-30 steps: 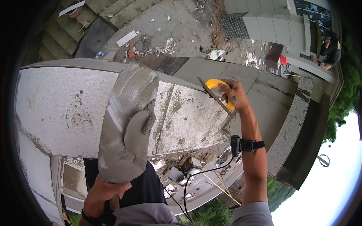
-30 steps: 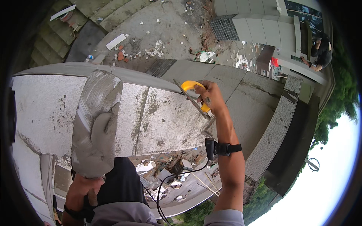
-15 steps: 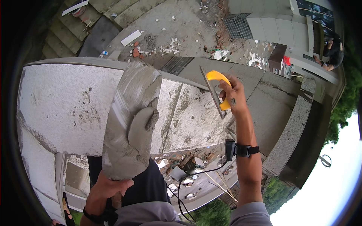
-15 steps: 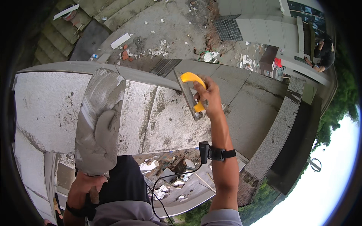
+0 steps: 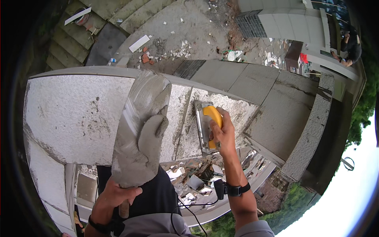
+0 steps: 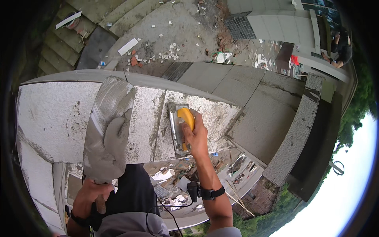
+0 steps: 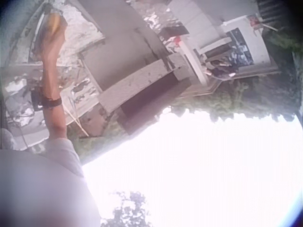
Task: Apply mortar to a wall and smooth it using a trowel and a hawk.
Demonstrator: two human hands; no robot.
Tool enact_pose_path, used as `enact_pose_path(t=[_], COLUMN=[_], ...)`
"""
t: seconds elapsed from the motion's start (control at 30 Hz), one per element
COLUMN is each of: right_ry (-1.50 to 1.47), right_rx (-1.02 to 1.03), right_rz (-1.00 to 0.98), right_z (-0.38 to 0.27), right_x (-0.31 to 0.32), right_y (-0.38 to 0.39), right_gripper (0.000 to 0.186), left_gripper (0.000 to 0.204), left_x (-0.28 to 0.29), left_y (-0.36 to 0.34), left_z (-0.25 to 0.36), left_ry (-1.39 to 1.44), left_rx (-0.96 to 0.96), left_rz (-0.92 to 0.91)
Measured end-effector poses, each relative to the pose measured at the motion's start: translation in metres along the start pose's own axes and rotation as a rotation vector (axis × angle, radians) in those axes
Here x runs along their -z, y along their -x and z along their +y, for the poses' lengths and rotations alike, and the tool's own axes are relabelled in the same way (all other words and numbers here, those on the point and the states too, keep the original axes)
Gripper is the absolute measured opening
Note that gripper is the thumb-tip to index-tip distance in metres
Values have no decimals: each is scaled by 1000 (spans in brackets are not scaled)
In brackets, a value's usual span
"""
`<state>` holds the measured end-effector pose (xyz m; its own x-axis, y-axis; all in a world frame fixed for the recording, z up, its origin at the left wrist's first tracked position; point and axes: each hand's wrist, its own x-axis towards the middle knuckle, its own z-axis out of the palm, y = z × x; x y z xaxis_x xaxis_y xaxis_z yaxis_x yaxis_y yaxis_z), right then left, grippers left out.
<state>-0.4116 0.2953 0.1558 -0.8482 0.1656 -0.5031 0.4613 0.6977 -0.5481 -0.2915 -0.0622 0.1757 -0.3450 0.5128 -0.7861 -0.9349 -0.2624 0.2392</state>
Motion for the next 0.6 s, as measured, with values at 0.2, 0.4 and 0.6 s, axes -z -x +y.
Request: enact_pose_path(t=[0.2, 0.4, 0.6], right_ry=[-108, 50, -48], right_rx=[84, -2, -132], right_rz=[206, -18, -38], right_z=[-8, -28, -50], right_x=[-15, -31, 43], right_y=[-20, 7, -8], right_gripper=[42, 43, 40], left_gripper=[24, 28, 31], left_x=[-7, 5, 9], left_y=[-2, 8, 8], left_z=[5, -2, 2], left_ry=[18, 61, 46], left_rx=[-31, -46, -64], left_rz=[-15, -31, -39])
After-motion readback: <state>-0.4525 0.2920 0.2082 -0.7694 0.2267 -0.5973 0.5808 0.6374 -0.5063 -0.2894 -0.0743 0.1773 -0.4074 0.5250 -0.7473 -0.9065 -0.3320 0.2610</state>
